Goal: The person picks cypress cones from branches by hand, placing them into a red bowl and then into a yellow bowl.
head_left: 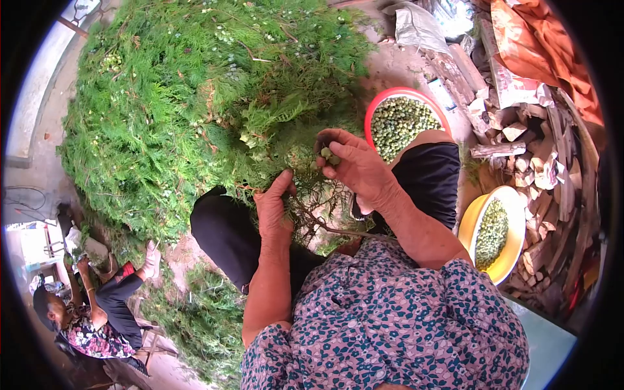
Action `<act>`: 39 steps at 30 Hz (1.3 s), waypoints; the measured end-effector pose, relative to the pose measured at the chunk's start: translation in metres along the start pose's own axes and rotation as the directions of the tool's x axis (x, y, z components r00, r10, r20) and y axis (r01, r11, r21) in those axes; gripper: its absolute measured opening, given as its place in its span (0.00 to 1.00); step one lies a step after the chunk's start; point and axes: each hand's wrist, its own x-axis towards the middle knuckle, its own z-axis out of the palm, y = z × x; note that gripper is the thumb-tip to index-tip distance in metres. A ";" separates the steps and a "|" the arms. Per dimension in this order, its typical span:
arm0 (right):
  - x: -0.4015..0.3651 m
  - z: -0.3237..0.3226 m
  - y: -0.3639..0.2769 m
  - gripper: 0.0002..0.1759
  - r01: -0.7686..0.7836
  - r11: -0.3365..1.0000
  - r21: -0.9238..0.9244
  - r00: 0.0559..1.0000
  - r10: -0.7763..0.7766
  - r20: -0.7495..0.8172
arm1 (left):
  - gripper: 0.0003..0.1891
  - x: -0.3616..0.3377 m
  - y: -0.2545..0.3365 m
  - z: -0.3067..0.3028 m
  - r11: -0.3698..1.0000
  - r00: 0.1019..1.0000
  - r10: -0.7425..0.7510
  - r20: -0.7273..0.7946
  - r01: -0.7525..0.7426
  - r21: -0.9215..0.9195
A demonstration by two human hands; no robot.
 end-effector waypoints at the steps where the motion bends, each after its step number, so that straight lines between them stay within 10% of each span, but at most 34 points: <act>1: -0.001 0.003 -0.001 0.15 0.001 1.000 -0.002 1.000 -0.001 0.001 | 0.08 -0.002 0.000 0.004 1.000 0.999 0.019 -0.033 -0.018 0.003; 8: -0.001 0.014 0.014 0.17 0.032 0.974 -0.225 0.997 -0.016 0.074 | 0.21 -0.004 0.004 0.005 0.995 0.977 -0.094 0.189 0.097 -0.007; 10: 0.002 0.013 0.021 0.15 0.118 0.797 -0.592 0.992 -0.064 0.112 | 0.22 -0.007 0.005 0.006 0.999 0.983 -0.051 0.177 0.050 0.008; 20: 0.000 0.013 0.027 0.19 0.398 0.291 -0.870 0.900 -0.306 0.310 | 0.08 -0.001 -0.003 0.007 0.995 0.990 0.067 0.121 -0.075 0.061; 24: -0.008 0.018 0.011 0.16 0.223 0.559 -0.799 0.962 -0.257 0.088 | 0.10 0.000 0.001 0.004 0.998 0.999 0.051 0.007 -0.051 0.025; 26: -0.006 0.016 0.003 0.13 0.091 0.927 -0.365 0.986 -0.135 -0.099 | 0.10 0.000 0.002 0.004 0.999 0.999 0.040 0.000 -0.040 0.017; 30: -0.008 0.009 0.002 0.08 0.009 0.923 -0.384 0.973 -0.096 -0.210 | 0.07 0.003 0.001 0.001 0.998 1.000 -0.015 -0.018 0.013 -0.062; 34: -0.012 0.003 0.015 0.11 -0.087 0.610 -0.788 0.973 -0.120 -0.200 | 0.06 0.003 0.000 0.000 0.992 0.998 -0.065 -0.015 0.063 -0.111; 39: -0.010 0.002 0.019 0.15 0.234 0.142 -0.962 0.810 -0.575 0.112 | 0.07 0.004 0.001 0.000 0.993 0.998 -0.049 -0.036 0.045 -0.105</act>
